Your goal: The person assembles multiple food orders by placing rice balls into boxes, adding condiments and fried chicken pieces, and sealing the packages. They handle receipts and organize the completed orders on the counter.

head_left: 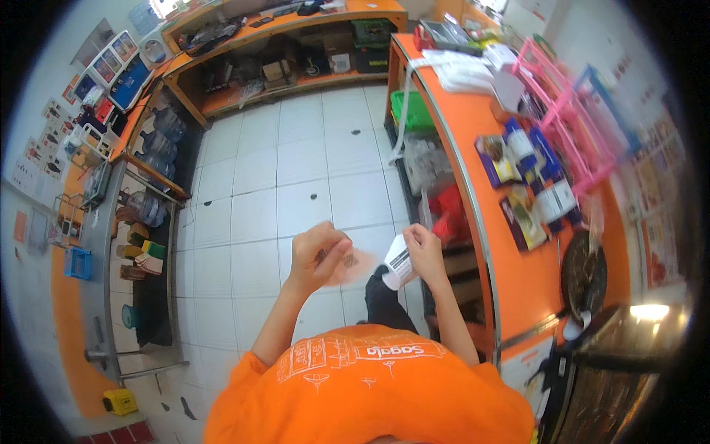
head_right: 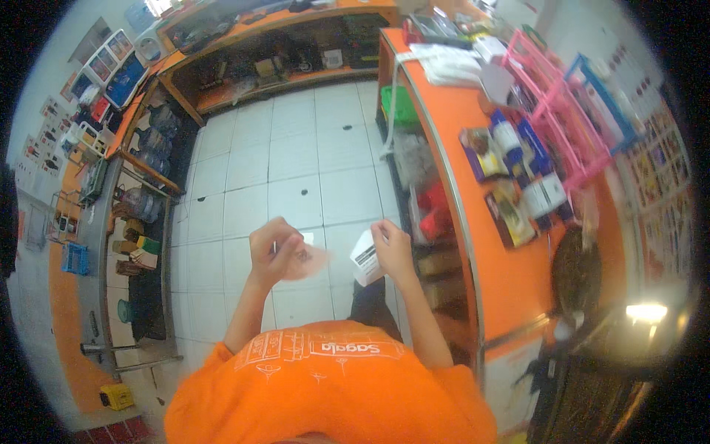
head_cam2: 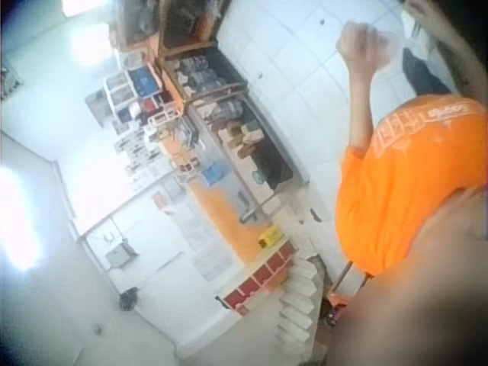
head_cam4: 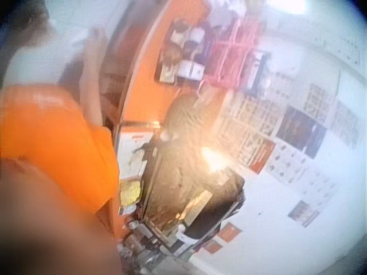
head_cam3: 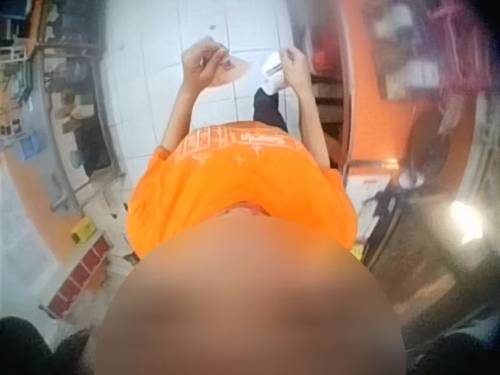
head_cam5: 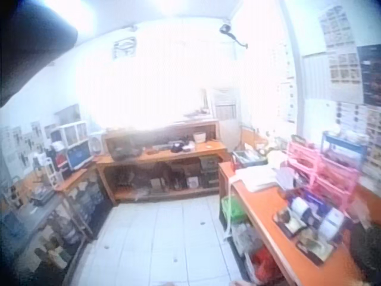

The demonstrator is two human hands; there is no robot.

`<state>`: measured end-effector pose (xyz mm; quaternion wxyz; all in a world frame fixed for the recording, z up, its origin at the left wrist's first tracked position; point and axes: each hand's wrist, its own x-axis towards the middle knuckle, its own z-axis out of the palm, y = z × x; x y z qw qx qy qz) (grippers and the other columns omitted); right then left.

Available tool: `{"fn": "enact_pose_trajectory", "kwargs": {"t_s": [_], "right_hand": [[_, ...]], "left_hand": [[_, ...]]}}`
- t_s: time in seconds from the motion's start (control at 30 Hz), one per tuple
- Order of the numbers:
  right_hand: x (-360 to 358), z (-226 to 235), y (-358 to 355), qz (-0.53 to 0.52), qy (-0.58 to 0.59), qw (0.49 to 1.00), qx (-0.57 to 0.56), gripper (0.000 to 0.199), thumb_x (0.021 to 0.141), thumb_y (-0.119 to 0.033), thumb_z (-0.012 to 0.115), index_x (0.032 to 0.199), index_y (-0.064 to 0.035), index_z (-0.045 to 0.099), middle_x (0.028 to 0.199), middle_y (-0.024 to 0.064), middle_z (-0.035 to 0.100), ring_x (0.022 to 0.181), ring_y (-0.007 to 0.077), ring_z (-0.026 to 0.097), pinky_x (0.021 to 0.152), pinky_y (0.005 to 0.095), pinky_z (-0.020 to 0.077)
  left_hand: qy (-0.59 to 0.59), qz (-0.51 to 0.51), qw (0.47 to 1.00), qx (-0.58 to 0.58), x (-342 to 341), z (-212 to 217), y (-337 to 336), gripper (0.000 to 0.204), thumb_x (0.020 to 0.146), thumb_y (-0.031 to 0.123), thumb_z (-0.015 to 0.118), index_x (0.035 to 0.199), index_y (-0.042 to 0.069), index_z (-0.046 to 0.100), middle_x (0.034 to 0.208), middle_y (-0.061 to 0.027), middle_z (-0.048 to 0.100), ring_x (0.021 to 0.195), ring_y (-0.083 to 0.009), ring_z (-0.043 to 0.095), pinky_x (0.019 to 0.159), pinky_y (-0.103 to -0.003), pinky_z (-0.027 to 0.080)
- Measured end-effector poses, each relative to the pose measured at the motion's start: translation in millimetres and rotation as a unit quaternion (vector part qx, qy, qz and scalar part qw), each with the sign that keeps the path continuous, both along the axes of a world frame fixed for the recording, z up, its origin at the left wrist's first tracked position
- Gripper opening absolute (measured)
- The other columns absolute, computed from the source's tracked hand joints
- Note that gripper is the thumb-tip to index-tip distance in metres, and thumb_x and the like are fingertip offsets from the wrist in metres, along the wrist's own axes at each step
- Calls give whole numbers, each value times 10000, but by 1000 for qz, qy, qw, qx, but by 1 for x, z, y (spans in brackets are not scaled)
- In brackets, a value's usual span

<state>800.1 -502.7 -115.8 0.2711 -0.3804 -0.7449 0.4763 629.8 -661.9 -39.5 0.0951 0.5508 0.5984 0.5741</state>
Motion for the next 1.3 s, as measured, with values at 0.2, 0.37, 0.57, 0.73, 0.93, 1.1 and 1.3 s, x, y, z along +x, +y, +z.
{"fn": "enact_pose_trajectory", "kwargs": {"t_s": [0.2,0.37,0.57,0.73,0.93,1.1,1.3], "right_hand": [[-134,5,118,-18,113,993,-14,101,872,-58,654,954,-8,622,818,86,673,747,114,628,662,267,486],[-267,54,214,89,184,978,44,244,835,-49,684,1071,-25,627,894,98,683,818,162,657,736,292,516],[-399,100,330,303,94,920,229,321,800,-64,662,1115,-59,602,946,128,662,845,295,657,755,376,526],[-534,98,434,396,-44,876,271,227,832,-132,591,1051,-72,585,932,167,652,858,355,632,748,421,509],[-719,129,651,87,125,979,136,156,852,-103,547,1003,-78,573,786,156,626,752,280,665,689,396,493],[-859,143,840,-40,136,976,166,257,899,-118,547,1129,-43,634,877,93,667,749,168,605,693,319,468],[-1007,130,1004,-76,209,953,206,531,911,-138,593,1376,69,442,1241,131,579,1033,190,588,978,324,428]], "left_hand": [[-80,29,972,-218,-102,-46,136,516,777,293,775,1187,48,584,1139,-99,591,1015,-223,579,821,-324,477],[-281,-22,922,-264,-199,-39,248,515,810,274,742,1256,61,596,1084,-163,665,933,-214,642,797,-353,500],[-33,44,966,-254,-348,-14,321,273,886,210,636,1126,82,651,942,-156,676,833,-320,648,744,-376,500],[-50,119,952,-278,-461,-30,374,239,883,212,629,1044,35,635,954,-151,674,883,-346,637,753,-391,500],[-94,168,944,-268,-622,-45,444,240,860,201,645,1042,45,650,866,-87,667,691,-209,586,635,-316,469],[-98,181,941,-270,-748,-45,525,239,864,199,641,1041,39,649,855,-79,663,651,-192,566,597,-315,451],[-91,137,939,-303,-878,-50,648,242,865,200,641,1045,38,651,863,-88,661,644,-215,563,602,-317,454]]}}
